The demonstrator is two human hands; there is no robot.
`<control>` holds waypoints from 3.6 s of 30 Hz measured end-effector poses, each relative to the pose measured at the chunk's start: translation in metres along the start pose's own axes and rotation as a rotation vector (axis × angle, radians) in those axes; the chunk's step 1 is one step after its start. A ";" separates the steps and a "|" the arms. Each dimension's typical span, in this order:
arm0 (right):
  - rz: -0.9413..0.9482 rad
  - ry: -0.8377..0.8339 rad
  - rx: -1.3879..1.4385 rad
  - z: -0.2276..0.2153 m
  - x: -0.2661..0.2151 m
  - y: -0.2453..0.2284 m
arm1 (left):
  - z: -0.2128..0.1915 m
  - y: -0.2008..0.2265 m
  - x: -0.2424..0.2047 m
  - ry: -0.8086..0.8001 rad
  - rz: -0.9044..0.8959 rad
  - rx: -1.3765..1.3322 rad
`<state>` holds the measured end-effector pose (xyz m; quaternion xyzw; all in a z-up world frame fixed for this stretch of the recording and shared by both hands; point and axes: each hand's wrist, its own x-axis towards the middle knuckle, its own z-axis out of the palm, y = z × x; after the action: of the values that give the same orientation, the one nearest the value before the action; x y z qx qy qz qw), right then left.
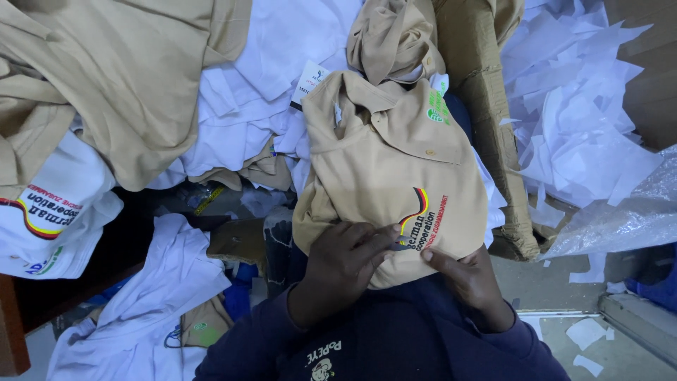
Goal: Trimming excess stabilizer fabric from embroidered t-shirts and polo shirts using scissors.
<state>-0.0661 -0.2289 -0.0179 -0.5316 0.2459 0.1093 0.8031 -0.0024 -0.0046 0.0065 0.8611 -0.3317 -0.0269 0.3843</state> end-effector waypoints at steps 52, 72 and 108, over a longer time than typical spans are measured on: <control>0.193 0.065 -0.332 0.012 0.011 0.000 | -0.040 -0.043 -0.023 0.442 -0.297 -0.195; -0.020 -0.253 0.205 -0.095 0.186 -0.017 | -0.255 -0.300 -0.331 1.278 -1.226 1.147; -0.387 -0.004 -0.525 0.012 0.055 -0.008 | 0.004 0.023 0.072 0.422 0.330 0.546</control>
<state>-0.0127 -0.2261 -0.0359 -0.7570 0.1021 0.0155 0.6452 0.0394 -0.0609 0.0341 0.8533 -0.3746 0.3026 0.2000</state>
